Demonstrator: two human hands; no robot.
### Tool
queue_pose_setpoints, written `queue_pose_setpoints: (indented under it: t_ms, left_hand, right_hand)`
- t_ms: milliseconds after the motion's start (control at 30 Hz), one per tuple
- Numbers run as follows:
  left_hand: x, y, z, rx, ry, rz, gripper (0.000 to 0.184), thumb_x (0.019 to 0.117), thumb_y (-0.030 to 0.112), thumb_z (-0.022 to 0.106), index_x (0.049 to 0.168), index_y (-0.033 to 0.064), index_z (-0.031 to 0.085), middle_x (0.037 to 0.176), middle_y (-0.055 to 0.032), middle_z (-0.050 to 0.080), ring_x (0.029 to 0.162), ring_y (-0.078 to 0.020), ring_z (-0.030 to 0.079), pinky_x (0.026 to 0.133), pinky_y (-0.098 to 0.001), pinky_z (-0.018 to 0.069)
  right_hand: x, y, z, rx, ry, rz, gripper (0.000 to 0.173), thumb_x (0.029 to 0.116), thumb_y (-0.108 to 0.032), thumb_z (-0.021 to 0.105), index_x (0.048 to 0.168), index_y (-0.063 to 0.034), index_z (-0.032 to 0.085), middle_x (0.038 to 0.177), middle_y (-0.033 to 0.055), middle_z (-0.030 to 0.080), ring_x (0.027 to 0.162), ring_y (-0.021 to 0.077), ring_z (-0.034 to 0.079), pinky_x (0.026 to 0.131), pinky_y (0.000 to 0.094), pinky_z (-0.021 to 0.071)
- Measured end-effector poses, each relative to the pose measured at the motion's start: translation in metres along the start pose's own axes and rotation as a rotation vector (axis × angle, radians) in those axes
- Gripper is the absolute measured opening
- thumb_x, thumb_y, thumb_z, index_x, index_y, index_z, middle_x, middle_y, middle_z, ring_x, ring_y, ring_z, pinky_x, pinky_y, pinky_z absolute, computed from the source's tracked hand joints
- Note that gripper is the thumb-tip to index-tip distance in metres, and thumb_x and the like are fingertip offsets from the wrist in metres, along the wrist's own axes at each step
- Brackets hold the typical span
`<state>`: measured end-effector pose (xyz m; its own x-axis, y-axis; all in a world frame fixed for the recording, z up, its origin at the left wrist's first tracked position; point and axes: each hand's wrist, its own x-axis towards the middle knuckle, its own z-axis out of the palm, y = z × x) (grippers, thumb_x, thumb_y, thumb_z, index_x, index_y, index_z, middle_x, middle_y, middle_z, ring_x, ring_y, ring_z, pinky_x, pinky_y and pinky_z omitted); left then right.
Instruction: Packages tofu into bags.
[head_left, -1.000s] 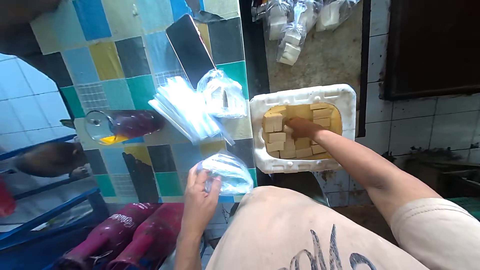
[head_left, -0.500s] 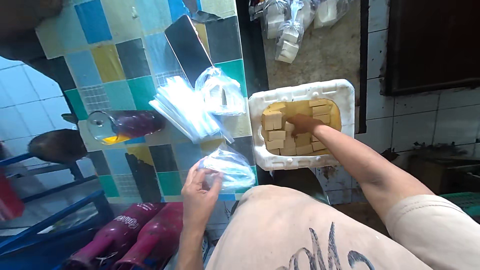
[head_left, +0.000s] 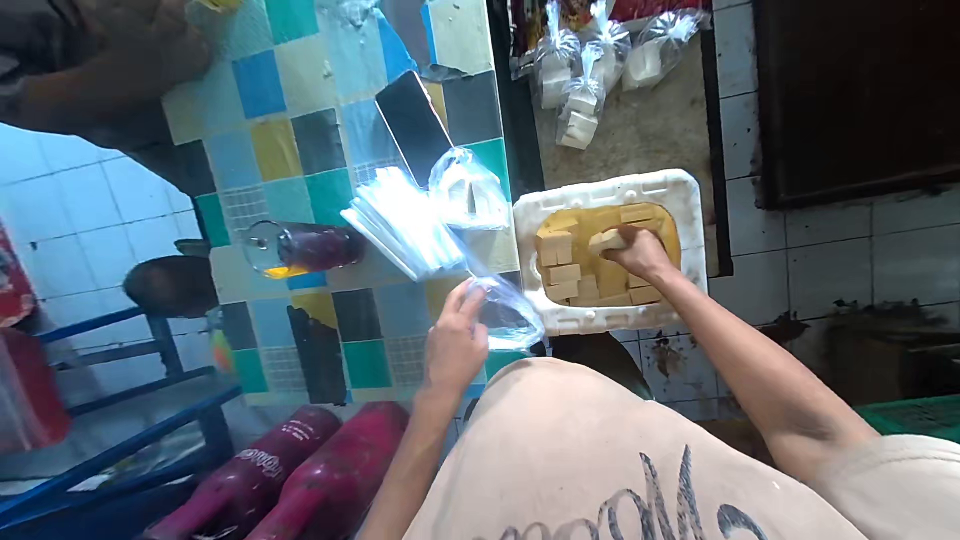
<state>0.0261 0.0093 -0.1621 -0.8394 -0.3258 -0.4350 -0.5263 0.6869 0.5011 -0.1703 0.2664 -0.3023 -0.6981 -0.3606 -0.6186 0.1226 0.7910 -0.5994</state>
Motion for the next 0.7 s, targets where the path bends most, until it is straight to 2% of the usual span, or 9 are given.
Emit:
queue_pose_setpoints:
  t_ms: [67,100,200,300,400,467,533,600,700]
  left_hand:
    - [0.004,0.008,-0.001,0.020,-0.014,-0.009,0.051,0.0903,-0.007,0.056,0.140,0.0066,0.061,0.151,-0.0189,0.050,0.095,-0.0398,0.070,0.076,-0.0574,0.0562]
    - [0.005,0.011,-0.001,0.036,-0.013,0.000,0.053,0.0896,-0.007,0.057,0.140,0.0061,0.060,0.151,-0.0201,0.049,0.096,-0.0415,0.070,0.077,-0.0589,0.0568]
    - [0.010,0.022,-0.002,0.101,-0.055,-0.013,0.055,0.0913,-0.005,0.057,0.145,0.0082,0.056,0.155,-0.0201,0.044,0.093,-0.0415,0.071,0.076,-0.0585,0.0573]
    - [0.012,0.034,-0.008,0.122,-0.131,-0.032,0.057,0.0946,0.000,0.056,0.151,0.0101,0.050,0.160,-0.0186,0.037,0.096,-0.0414,0.070,0.079,-0.0587,0.0565]
    - [0.009,0.034,-0.016,0.070,-0.165,-0.003,0.060,0.0967,0.005,0.060,0.154,0.0103,0.044,0.162,-0.0186,0.034,0.103,-0.0415,0.068,0.084,-0.0589,0.0558]
    - [0.007,0.030,-0.020,0.033,-0.173,0.021,0.062,0.0947,0.005,0.060,0.155,0.0091,0.043,0.161,-0.0198,0.034,0.106,-0.0406,0.067,0.086,-0.0581,0.0555]
    - [0.004,0.030,-0.023,0.027,-0.201,0.024,0.067,0.0935,0.004,0.061,0.157,0.0091,0.039,0.161,-0.0205,0.034,0.109,-0.0404,0.066,0.088,-0.0578,0.0551]
    - [0.001,0.032,-0.027,0.067,-0.227,0.051,0.072,0.0931,0.004,0.062,0.159,0.0103,0.034,0.164,-0.0194,0.029,0.110,-0.0412,0.065,0.088,-0.0585,0.0547]
    - [-0.008,0.040,-0.029,0.197,-0.215,0.185,0.067,0.0917,0.004,0.064,0.155,0.0140,0.043,0.168,-0.0145,0.022,0.095,-0.0373,0.070,0.077,-0.0552,0.0580]
  right_hand:
    - [-0.026,-0.014,0.000,0.382,0.097,-0.031,0.039,0.0846,-0.008,0.083,0.120,-0.0007,0.068,0.108,0.0148,0.072,0.099,0.0229,0.069,0.091,0.0443,0.0558]
    - [-0.044,-0.026,0.000,0.590,0.081,-0.060,0.037,0.0859,-0.004,0.080,0.120,-0.0047,0.065,0.104,0.0065,0.072,0.092,0.0124,0.069,0.084,0.0334,0.0591]
    - [-0.089,-0.072,0.008,1.019,-0.086,-0.146,0.034,0.0919,-0.005,0.071,0.123,-0.0153,0.062,0.103,-0.0006,0.074,0.086,0.0095,0.072,0.076,0.0300,0.0631]
    - [-0.110,-0.112,0.036,1.138,-0.146,-0.220,0.035,0.0886,-0.001,0.071,0.120,-0.0137,0.063,0.102,0.0004,0.074,0.087,0.0106,0.072,0.077,0.0317,0.0628]
    - [-0.115,-0.123,0.073,0.972,0.037,-0.372,0.038,0.0825,0.005,0.076,0.118,-0.0049,0.066,0.100,0.0028,0.074,0.087,0.0090,0.071,0.078,0.0301,0.0615]
    - [-0.116,-0.120,0.091,0.663,0.247,-0.559,0.039,0.0816,0.001,0.080,0.118,0.0012,0.066,0.101,0.0074,0.074,0.089,0.0100,0.072,0.082,0.0304,0.0616]
    - [-0.121,-0.121,0.102,0.352,0.393,-0.704,0.036,0.0848,-0.007,0.080,0.118,0.0026,0.069,0.100,0.0130,0.076,0.087,0.0193,0.075,0.079,0.0392,0.0628]
    - [-0.131,-0.131,0.105,0.132,0.406,-0.695,0.034,0.0868,-0.007,0.077,0.119,0.0027,0.071,0.097,0.0173,0.076,0.083,0.0306,0.075,0.075,0.0501,0.0616]
    - [-0.141,-0.155,0.103,0.019,0.315,-0.427,0.023,0.0917,-0.008,0.073,0.111,0.0044,0.071,0.087,0.0221,0.072,0.080,0.0405,0.072,0.074,0.0590,0.0571]
